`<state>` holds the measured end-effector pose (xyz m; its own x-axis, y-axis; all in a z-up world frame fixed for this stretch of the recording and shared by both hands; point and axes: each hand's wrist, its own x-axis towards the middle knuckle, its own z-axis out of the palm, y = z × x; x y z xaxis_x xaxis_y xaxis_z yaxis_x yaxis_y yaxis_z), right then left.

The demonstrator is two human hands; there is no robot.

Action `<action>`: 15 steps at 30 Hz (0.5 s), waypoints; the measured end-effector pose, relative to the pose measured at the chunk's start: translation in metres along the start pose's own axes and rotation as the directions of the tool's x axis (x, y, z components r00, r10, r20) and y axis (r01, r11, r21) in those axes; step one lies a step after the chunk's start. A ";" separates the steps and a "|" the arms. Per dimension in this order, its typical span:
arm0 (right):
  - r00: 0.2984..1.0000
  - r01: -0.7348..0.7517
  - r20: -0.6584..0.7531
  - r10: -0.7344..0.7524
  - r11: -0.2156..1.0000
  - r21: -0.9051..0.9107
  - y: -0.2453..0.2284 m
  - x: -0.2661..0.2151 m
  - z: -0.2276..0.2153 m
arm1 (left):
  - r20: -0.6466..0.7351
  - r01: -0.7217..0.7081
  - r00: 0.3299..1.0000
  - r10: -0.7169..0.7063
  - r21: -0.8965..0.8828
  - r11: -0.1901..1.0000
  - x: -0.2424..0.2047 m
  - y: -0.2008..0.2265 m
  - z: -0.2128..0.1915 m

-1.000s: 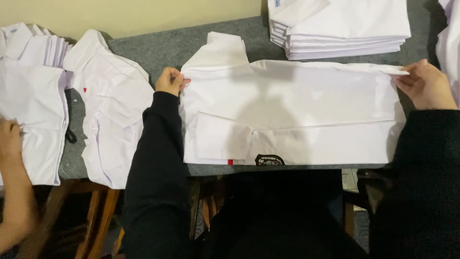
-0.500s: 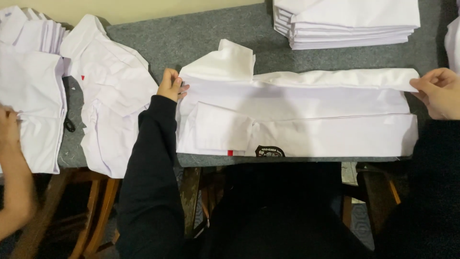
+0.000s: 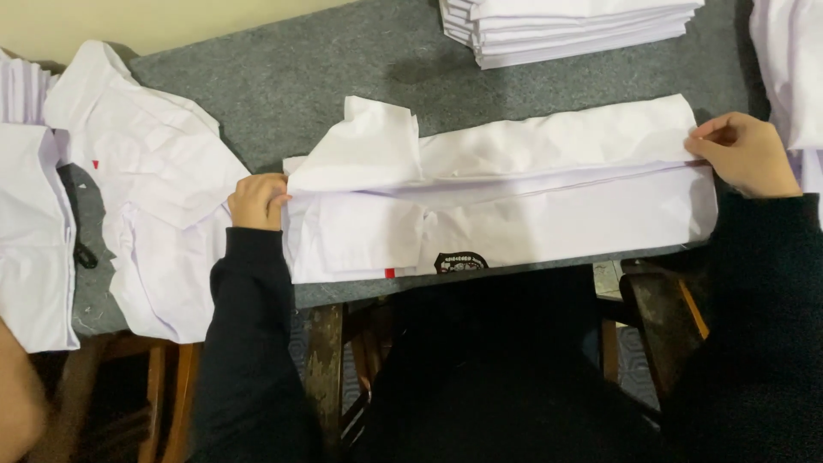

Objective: Folding white shirts on a work table in a sewing factory environment.

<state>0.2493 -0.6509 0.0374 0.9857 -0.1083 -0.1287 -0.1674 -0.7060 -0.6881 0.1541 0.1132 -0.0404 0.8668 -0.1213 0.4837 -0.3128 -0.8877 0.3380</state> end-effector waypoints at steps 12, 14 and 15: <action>0.963 -0.208 0.135 0.232 0.964 -0.167 -0.081 -0.016 -0.014 | 0.189 0.213 0.968 -0.167 -0.263 0.941 0.011 0.022 -0.027; 0.990 -0.112 0.057 0.126 0.972 -0.204 -0.068 0.001 -0.014 | 0.025 0.330 0.936 -0.351 -0.408 0.851 0.024 0.018 -0.021; 0.990 -0.115 0.053 0.129 0.972 -0.204 -0.064 0.011 -0.011 | 0.027 0.327 0.938 -0.347 -0.411 0.851 0.032 0.007 -0.013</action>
<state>0.2711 -0.6147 0.0879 0.9538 -0.1612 -0.2536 -0.2732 -0.8166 -0.5084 0.1748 0.1086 -0.0124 0.9317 0.1821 0.3144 -0.1425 -0.6129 0.7772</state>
